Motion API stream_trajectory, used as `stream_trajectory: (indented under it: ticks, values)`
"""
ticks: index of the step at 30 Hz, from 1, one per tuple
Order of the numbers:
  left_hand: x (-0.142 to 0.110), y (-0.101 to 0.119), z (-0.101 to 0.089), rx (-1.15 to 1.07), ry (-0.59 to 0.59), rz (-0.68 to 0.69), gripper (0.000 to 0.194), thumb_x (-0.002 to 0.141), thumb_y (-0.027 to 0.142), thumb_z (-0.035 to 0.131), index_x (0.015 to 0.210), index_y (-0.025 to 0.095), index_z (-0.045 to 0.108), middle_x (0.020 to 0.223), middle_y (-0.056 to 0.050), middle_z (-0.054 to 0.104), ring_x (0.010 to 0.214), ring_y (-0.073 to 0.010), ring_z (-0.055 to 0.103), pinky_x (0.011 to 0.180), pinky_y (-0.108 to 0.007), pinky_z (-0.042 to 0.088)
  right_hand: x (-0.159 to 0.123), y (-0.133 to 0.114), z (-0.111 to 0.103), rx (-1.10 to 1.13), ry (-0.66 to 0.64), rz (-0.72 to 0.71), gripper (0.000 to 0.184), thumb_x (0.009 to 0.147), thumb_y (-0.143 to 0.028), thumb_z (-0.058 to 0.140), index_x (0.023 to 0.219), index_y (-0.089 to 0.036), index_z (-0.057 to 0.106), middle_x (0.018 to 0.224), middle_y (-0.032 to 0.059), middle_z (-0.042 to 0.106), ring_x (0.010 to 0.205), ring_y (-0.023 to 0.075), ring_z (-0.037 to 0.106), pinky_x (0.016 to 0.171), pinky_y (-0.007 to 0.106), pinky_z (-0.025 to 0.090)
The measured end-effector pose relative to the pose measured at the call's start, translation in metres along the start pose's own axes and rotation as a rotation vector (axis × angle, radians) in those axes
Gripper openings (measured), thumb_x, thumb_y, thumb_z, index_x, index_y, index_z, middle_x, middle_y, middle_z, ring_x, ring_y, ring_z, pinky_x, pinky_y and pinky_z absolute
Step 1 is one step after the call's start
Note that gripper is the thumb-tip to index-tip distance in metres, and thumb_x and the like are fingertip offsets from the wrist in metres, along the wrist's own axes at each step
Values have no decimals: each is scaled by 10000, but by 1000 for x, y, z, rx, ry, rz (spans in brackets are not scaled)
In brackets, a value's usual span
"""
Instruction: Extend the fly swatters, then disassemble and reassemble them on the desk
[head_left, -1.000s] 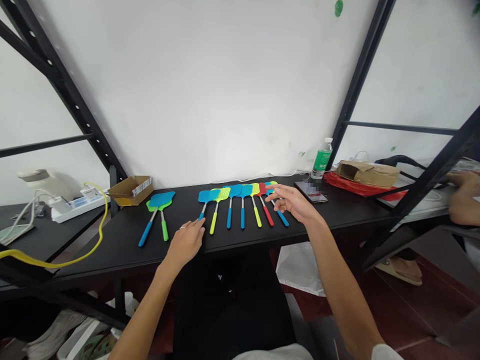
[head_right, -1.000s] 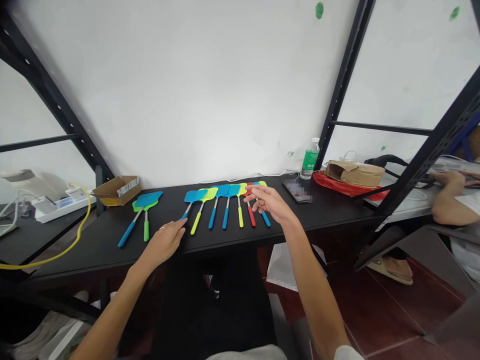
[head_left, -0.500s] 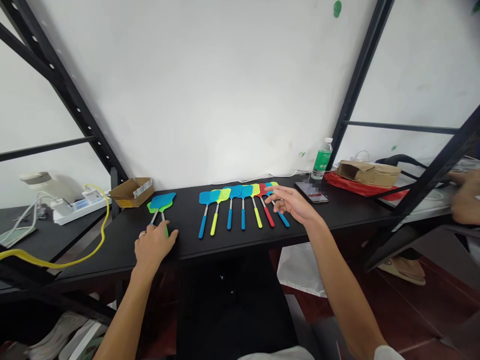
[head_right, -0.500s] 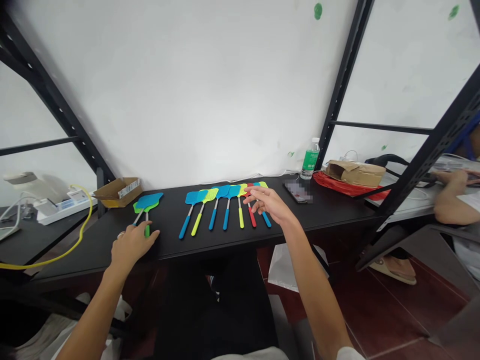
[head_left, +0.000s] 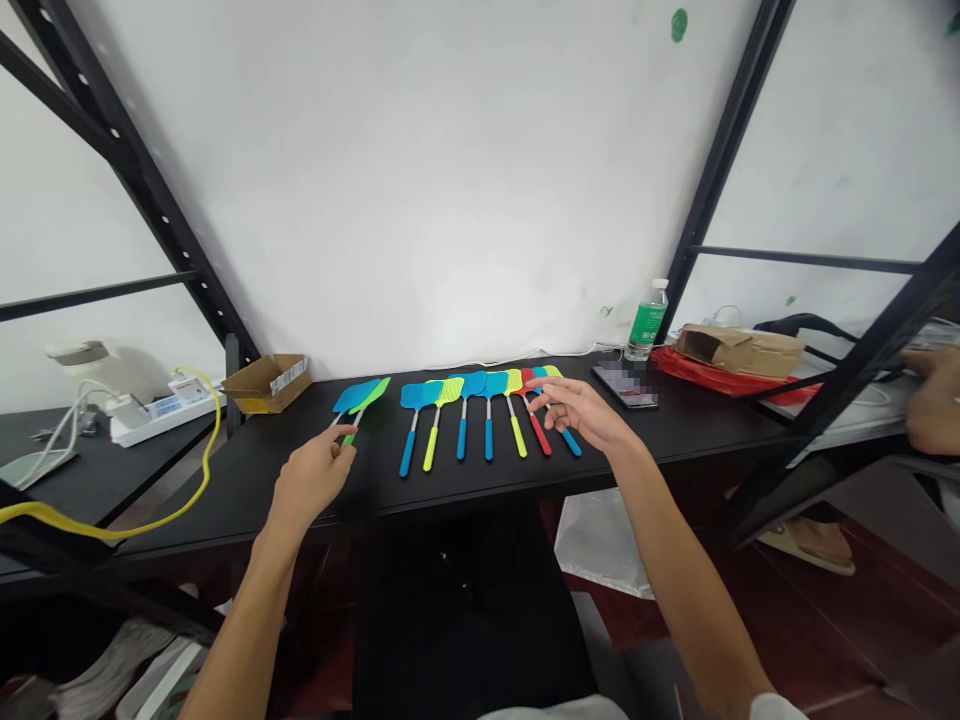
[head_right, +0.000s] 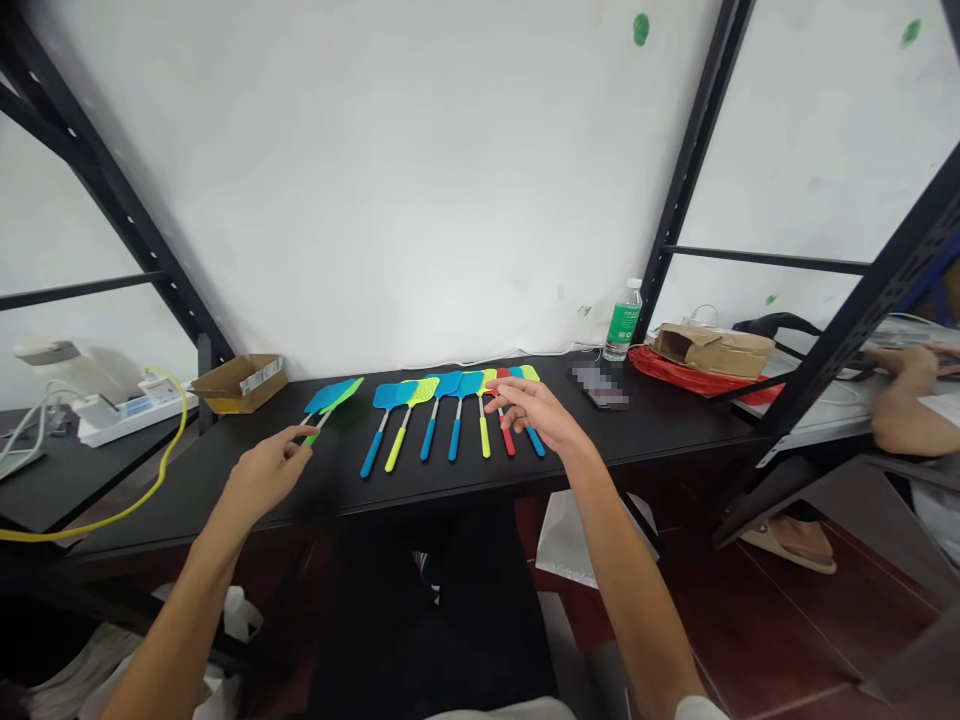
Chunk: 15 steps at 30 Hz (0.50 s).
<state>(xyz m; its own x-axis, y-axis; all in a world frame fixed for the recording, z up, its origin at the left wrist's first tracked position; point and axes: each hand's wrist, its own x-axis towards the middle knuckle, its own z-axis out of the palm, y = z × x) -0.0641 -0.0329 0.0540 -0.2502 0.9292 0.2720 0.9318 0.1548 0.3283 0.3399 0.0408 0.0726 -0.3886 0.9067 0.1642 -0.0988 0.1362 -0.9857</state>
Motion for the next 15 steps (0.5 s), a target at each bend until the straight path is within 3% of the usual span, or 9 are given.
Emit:
stream_trajectory:
  ticks: [7, 15]
  values:
    - [-13, 24, -21, -232, 188, 38, 428, 870, 256, 379, 1184, 229, 669, 767, -33, 675, 607, -195, 575, 584, -274, 382, 3, 6, 1, -1, -1, 7, 388, 859, -469, 671, 1140, -204, 704, 959, 102, 747, 582, 106, 638, 461, 184, 445]
    - [-30, 60, -22, -687, 144, 223, 402, 957, 397, 426, 1256, 213, 621, 757, -23, 565, 752, -186, 573, 630, -257, 430, 7, 10, 5, 24, 2, 40, 408, 869, -496, 655, 1124, -182, 706, 966, 119, 748, 572, 109, 632, 444, 183, 445]
